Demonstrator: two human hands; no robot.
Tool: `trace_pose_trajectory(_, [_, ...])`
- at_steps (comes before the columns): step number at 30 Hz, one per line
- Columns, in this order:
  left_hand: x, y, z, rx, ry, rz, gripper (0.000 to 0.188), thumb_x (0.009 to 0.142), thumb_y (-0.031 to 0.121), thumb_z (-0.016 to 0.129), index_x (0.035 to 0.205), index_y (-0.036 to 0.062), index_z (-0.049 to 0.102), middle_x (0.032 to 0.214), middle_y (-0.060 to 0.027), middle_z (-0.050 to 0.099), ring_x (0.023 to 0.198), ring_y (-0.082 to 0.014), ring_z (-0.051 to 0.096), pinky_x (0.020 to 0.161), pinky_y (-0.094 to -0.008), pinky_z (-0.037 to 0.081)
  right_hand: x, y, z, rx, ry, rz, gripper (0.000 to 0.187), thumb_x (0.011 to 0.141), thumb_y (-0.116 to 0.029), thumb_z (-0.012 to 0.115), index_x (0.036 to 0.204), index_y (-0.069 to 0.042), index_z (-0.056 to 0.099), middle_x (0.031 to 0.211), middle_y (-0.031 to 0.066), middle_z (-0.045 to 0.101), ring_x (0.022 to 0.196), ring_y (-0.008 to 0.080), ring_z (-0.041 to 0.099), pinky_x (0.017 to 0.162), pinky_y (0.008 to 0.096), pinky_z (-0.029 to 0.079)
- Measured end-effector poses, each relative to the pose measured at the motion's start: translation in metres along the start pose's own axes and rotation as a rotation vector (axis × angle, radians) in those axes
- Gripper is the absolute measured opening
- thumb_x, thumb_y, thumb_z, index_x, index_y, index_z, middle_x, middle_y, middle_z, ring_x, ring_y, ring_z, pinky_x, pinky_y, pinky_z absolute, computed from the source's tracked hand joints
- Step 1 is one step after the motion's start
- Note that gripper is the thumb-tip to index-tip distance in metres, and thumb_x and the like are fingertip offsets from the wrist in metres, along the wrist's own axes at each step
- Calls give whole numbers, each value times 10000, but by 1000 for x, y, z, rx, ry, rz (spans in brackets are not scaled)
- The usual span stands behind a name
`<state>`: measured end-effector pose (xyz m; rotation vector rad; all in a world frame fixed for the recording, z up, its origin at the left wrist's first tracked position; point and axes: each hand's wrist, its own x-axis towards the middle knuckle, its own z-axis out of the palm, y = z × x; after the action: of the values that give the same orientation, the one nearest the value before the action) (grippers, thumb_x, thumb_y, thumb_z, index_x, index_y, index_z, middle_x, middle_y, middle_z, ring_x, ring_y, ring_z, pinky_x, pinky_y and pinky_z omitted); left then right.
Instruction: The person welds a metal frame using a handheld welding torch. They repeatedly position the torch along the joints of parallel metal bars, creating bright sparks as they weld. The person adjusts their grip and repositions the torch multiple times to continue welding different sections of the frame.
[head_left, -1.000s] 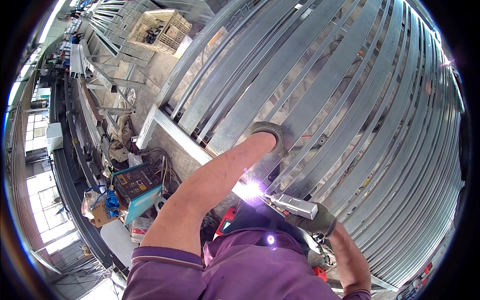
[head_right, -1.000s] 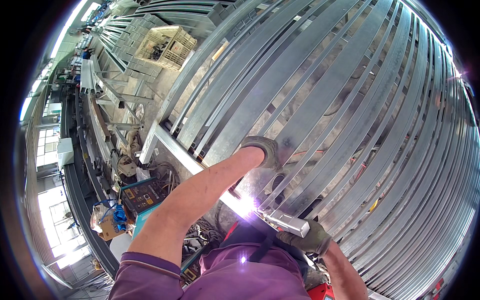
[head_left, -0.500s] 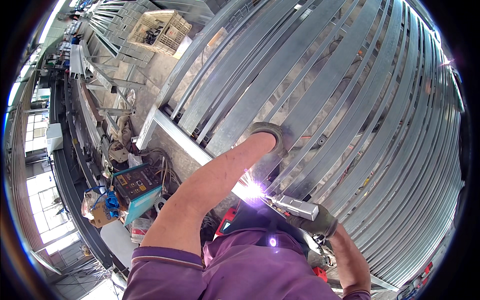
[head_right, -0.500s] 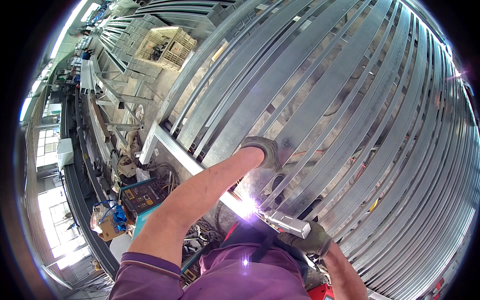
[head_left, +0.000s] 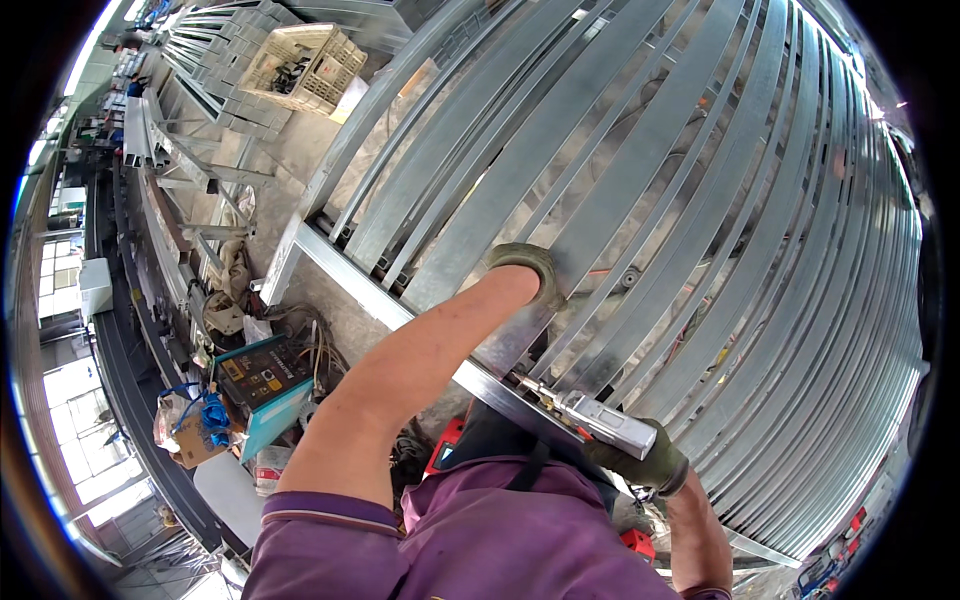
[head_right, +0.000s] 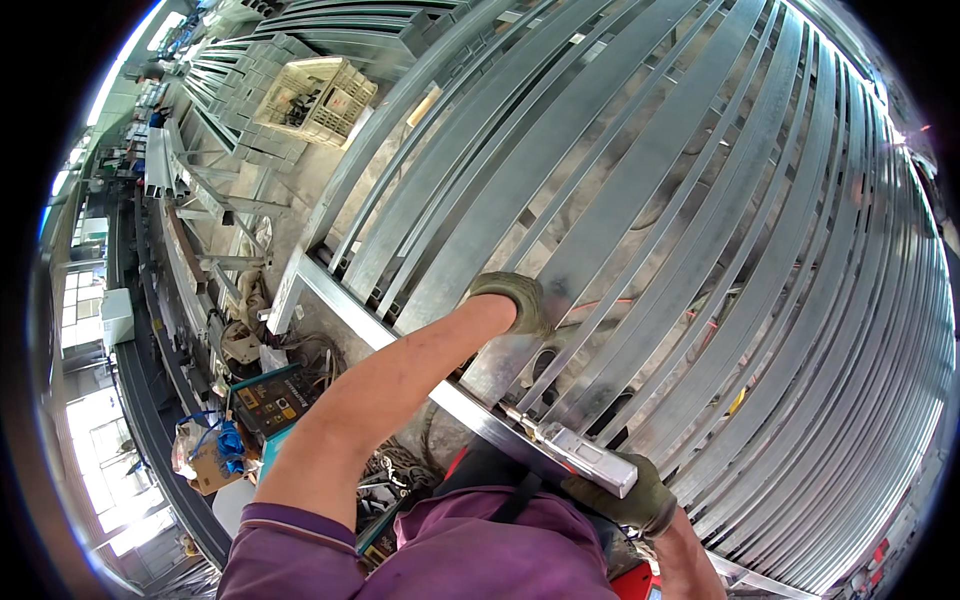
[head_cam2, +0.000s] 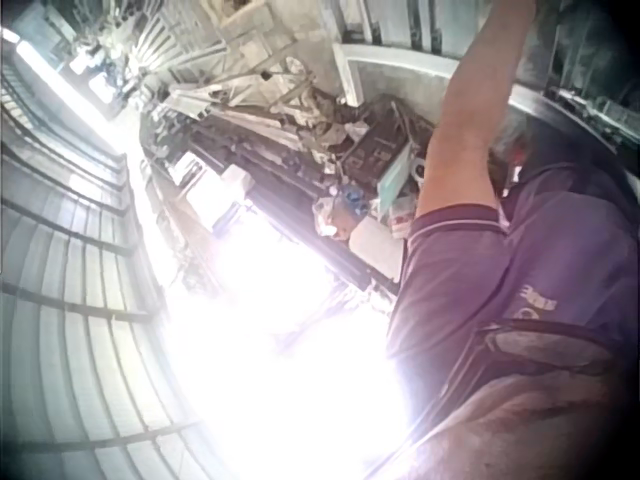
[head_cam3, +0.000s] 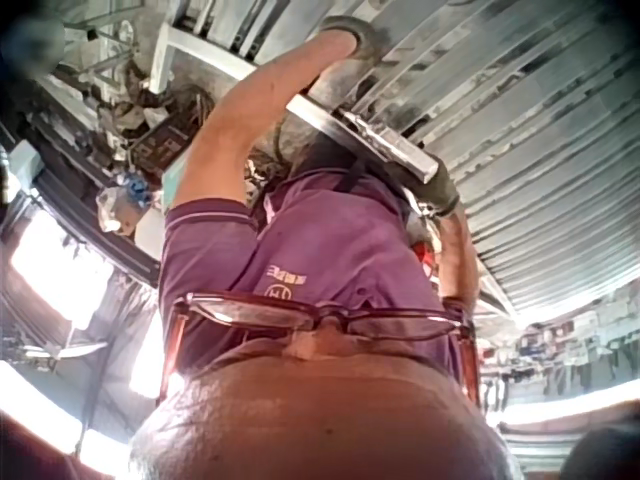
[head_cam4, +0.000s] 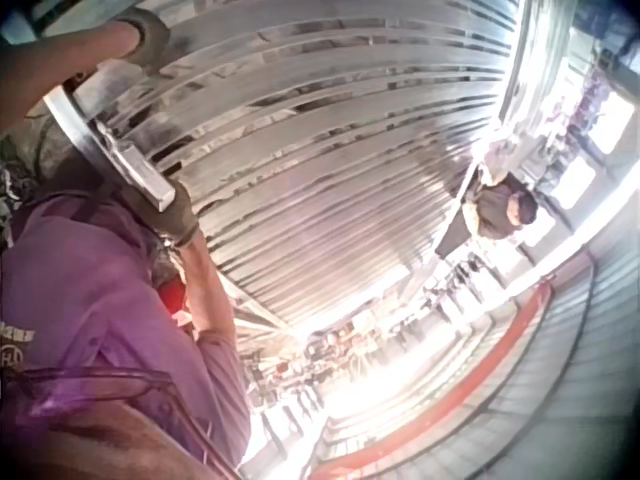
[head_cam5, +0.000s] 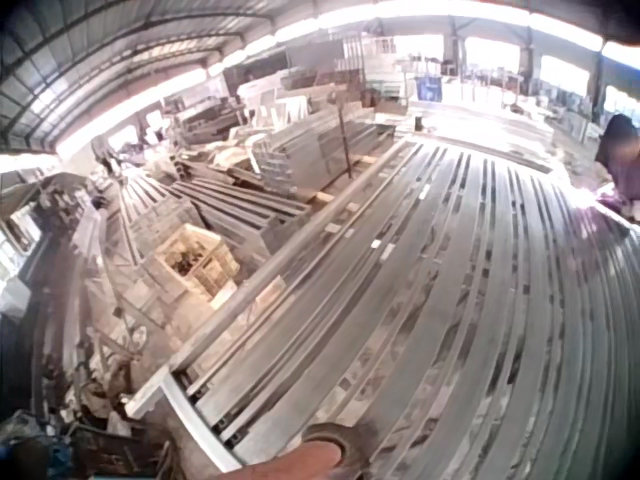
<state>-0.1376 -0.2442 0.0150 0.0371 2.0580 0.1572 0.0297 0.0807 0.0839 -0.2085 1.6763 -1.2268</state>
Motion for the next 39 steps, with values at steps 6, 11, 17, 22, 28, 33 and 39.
trace_pose_trajectory(6, [-35,-31,-28,-107,237,-109,794,1002,687,673,1468,45,695,1368,-192,780,1281,-336,753,1076,-471,592,1,-17,3,-163,54,-114,384,985,-334,899,1268,-90,813,1067,132,842,957,239,824,841,358,650])
trace_pose_trajectory(11, [-40,-65,-32,18,217,-168,698,1065,626,627,1500,82,665,1401,-154,771,1313,-329,736,1087,-476,584,11,-17,7,-175,55,-203,382,982,-319,902,1268,-83,811,1074,123,844,978,231,829,845,344,655])
trace_pose_trajectory(17, [-22,-67,-23,3,195,-138,556,1085,562,599,1336,105,791,1353,-164,794,1275,-350,753,1078,-496,587,30,-34,9,-105,26,-135,399,976,-294,907,1281,-56,806,1091,115,853,998,212,831,866,347,655])
trace_pose_trajectory(22, [-9,-59,-16,53,206,-35,480,1094,484,584,1250,106,834,1304,-173,810,1238,-362,766,1051,-515,593,36,-33,5,-73,29,-125,396,984,-308,904,1281,-61,812,1098,127,853,1003,214,830,875,346,649])
trace_pose_trajectory(28, [9,-56,-2,22,156,-56,469,1089,460,577,1253,102,831,1296,-177,809,1228,-378,763,1044,-513,592,47,-30,1,-57,5,-144,396,985,-308,898,1290,-70,813,1100,129,854,1019,212,831,876,349,650])
trace_pose_trajectory(33, [7,-59,-7,9,190,-18,469,1079,464,599,1254,96,831,1298,-177,810,1216,-369,768,1039,-504,594,72,-36,7,-104,-25,-144,414,997,-332,874,1317,-80,803,1144,128,852,1046,224,831,883,359,651])
trace_pose_trajectory(39, [10,-63,-21,21,131,-13,498,1050,502,652,1280,97,826,1312,-165,809,1225,-366,766,1051,-495,594,120,-59,20,-68,-117,35,524,998,-356,876,1418,-70,749,1272,135,830,1176,225,793,1012,344,620])
